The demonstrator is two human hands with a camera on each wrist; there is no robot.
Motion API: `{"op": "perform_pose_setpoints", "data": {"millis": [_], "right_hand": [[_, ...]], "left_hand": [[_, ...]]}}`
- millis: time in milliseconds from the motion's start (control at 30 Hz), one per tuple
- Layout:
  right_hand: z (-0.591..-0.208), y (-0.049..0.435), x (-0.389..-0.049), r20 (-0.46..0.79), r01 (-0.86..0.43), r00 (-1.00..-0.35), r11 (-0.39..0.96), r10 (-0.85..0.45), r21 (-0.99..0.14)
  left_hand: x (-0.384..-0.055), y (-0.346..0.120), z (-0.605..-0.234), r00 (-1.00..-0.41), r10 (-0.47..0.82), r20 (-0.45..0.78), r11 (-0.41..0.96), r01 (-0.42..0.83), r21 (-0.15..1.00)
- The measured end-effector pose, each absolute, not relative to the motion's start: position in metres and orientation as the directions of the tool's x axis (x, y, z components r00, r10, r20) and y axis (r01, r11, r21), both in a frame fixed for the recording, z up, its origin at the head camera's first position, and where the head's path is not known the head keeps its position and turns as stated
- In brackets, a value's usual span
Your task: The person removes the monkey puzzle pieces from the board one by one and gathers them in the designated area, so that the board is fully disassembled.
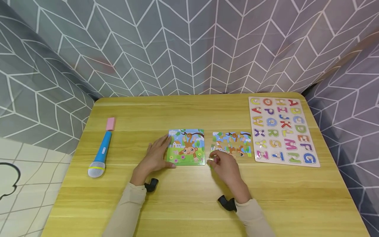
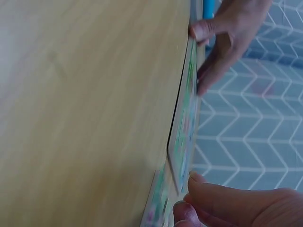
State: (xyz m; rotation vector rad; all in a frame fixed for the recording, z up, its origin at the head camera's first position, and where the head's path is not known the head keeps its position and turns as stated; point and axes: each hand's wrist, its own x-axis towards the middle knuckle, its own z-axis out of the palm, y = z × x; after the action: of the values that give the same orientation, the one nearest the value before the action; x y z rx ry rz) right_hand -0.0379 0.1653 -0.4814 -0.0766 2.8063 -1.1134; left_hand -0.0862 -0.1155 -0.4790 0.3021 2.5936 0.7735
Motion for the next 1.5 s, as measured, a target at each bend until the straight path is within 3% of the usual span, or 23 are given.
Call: {"op": "perform_pose_setpoints", "data": {"millis": [300, 1233, 1400, 1500], "right_hand": [[-0.482, 0.142, -0.047, -0.093, -0.043, -0.984, 0.71, -0.152, -0.703], [-0.486, 0.127, -0.059, -0.212, 0.025, -0.966, 0.761, -0.149, -0.648], [-0.485, 0.124, -0.06, -0.228, 0.037, -0.963, 0.763, -0.146, -0.646], [-0.485, 0.124, -0.061, -0.238, 0.046, -0.961, 0.768, -0.141, -0.639]], "left_hand": [[-0.086, -0.115, -0.482, -0.893, 0.313, -0.323, 0.817, 0.081, 0.57], [-0.086, -0.112, -0.477, -0.9, 0.299, -0.317, 0.813, 0.066, 0.578], [-0.083, -0.111, -0.478, -0.918, 0.284, -0.276, 0.805, 0.072, 0.589], [-0.081, -0.107, -0.479, -0.935, 0.302, -0.188, 0.799, 0.14, 0.585]]}}
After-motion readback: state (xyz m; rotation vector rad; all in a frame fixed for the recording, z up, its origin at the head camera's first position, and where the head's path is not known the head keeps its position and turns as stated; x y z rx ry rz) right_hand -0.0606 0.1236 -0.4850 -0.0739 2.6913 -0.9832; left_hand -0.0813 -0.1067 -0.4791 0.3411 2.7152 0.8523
